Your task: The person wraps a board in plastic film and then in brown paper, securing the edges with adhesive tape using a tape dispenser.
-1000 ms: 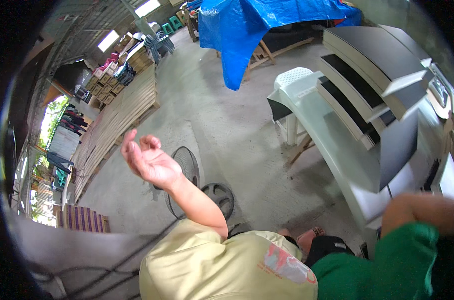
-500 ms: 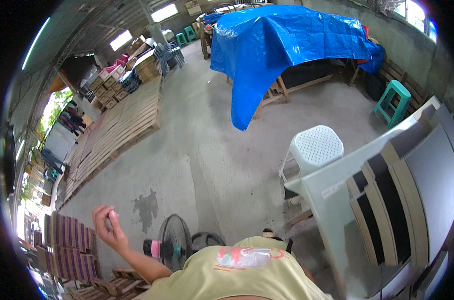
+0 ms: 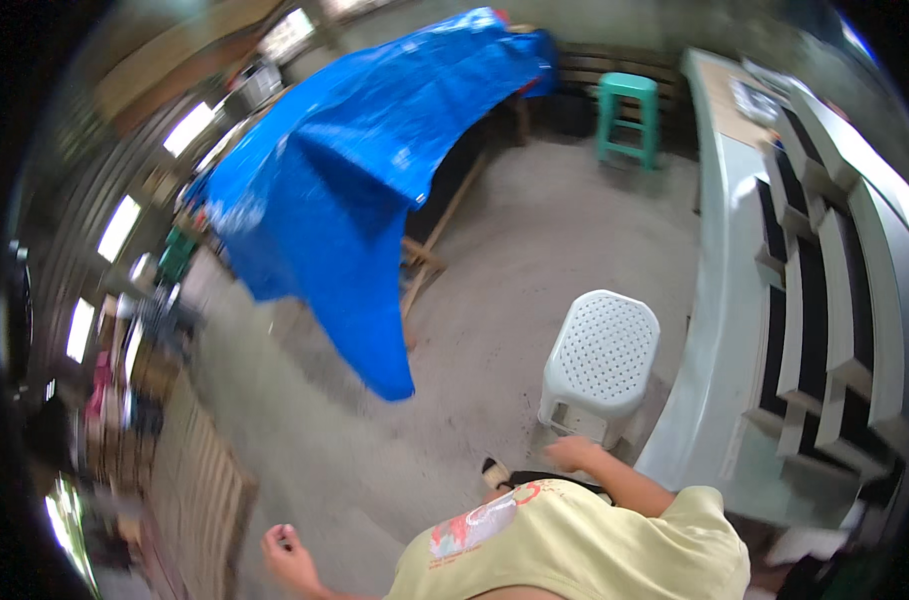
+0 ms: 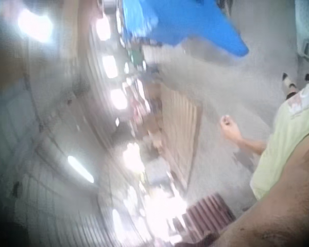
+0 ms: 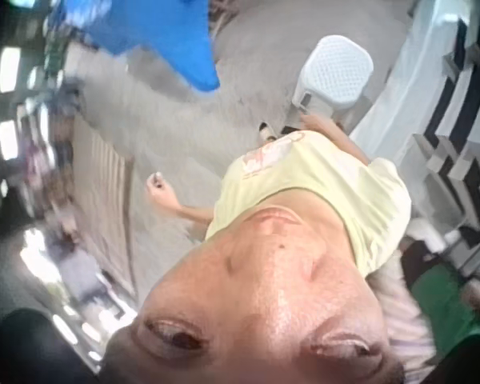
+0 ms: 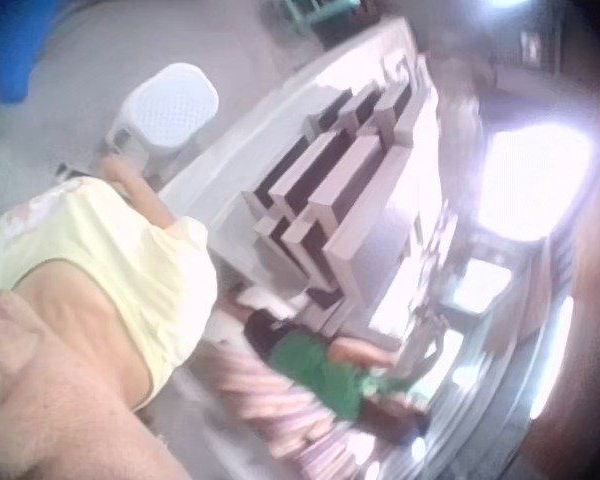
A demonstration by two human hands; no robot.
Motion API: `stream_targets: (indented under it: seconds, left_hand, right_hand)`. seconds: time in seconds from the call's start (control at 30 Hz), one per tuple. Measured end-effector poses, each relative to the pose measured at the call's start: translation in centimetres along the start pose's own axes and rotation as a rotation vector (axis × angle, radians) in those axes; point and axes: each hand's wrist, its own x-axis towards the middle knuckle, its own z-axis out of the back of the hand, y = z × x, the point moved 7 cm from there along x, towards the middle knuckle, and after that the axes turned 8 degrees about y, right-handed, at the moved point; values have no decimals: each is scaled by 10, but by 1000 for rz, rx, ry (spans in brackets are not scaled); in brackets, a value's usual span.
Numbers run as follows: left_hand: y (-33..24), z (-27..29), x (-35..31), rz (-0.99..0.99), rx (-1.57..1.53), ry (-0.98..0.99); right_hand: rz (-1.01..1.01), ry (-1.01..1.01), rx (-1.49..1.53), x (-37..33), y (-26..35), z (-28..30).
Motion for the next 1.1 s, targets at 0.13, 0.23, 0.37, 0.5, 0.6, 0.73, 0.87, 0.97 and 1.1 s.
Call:
stream_targets:
  seconds: [0.13,0.23,0.37,0.5,0.6,0.73,0.87,0.97,1.1]
  left_hand:
    - [-109,-168,155,-361,123,524]
    - [-268,-248,192,-892,-35,729]
    - [-424,-326,193,-1285,-112,1161]
    - [-528,-390,239,-1400,-137,1121]
    - [-569,-472,280,-1368,-87,1138]
    - [-606,-597,319,-1211,271,1240]
    - [-660,-702,324,-1122,450,1458]
    - [-765,-733,316,-1077,496,1608]
    - [-951,-804,320,-1289,467,1431]
  right_hand:
    - [-375,-107,264,-14,-61,59]
    - [-421,-457,446,-8,-89,102]
    - [-599,-501,593,3,-97,151]
    - [-573,-247,666,69,-124,185]
    - [-592,-282,715,104,-179,247]
    - [-542,-636,747,97,-244,377]
    - [-611,-660,784,71,-308,478]
    - [-680,-606,784,67,-375,524]
    - [-723,-684,917,60,-471,582]
